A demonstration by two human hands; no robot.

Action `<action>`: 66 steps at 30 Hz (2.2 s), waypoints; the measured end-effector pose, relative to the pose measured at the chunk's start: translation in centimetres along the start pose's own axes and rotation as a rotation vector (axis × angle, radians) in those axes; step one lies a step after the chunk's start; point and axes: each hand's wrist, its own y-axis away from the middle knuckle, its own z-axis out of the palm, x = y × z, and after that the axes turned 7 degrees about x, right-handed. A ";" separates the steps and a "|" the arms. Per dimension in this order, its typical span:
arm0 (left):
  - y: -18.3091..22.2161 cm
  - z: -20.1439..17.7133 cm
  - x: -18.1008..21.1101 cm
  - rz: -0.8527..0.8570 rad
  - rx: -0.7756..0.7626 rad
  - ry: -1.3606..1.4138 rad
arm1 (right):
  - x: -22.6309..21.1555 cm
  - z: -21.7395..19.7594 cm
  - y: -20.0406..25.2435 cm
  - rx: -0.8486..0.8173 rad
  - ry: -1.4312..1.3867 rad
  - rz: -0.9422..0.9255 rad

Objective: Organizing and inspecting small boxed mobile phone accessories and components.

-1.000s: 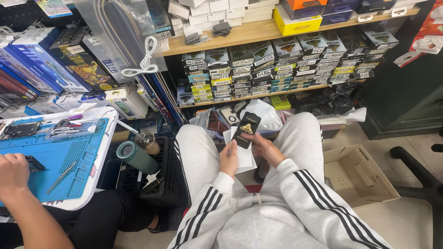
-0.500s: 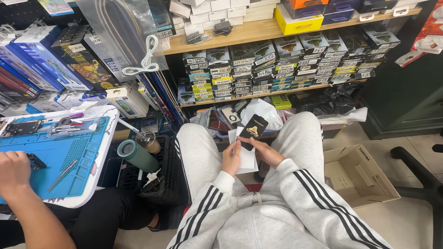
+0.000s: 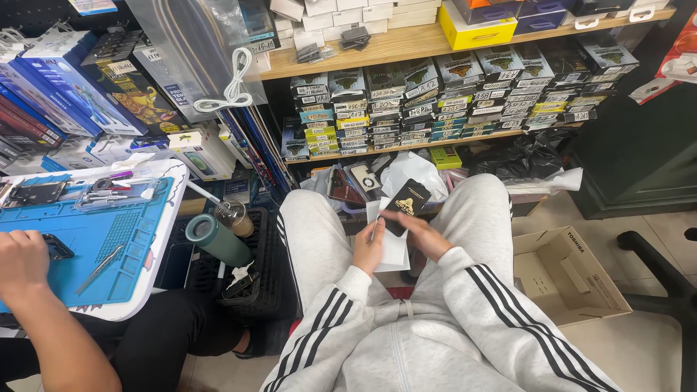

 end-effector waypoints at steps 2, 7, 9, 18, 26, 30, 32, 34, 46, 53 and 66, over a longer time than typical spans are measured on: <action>0.0 -0.1 0.2 -0.003 0.011 0.008 | 0.4 -0.3 -0.3 -0.096 0.052 0.083; -0.1 0.4 -0.1 -0.030 -0.011 -0.020 | -0.4 -0.7 -1.5 0.197 -0.090 0.057; 0.6 0.5 0.7 -0.024 -0.006 -0.008 | 1.9 -2.9 -3.2 0.313 -0.173 0.017; 1.8 0.5 2.5 -0.014 -0.089 -0.049 | 5.4 -3.3 -4.9 0.509 -0.271 -0.016; 3.2 0.6 5.0 -0.109 -0.192 -0.083 | 7.1 -4.8 -6.6 0.503 -0.177 -0.118; 0.9 0.2 1.6 -0.100 -0.188 -0.006 | 8.5 -5.4 -7.2 0.504 -0.106 -0.134; -0.2 0.7 0.4 -0.081 -0.188 0.058 | 8.2 -5.8 -7.5 0.513 -0.017 -0.155; 1.0 0.5 2.0 -0.147 -0.158 0.046 | 7.2 -5.0 -6.6 0.483 -0.012 -0.161; 2.9 0.2 5.4 -0.122 -0.160 -0.156 | 5.7 -4.1 -5.0 0.388 0.087 -0.126; 1.9 0.5 2.3 -0.101 -0.123 -0.123 | 0.8 -2.2 -2.8 0.555 0.146 -0.021; -0.5 0.5 -2.2 0.045 -0.158 -0.173 | 5.7 -6.0 -6.8 0.585 -0.404 -0.140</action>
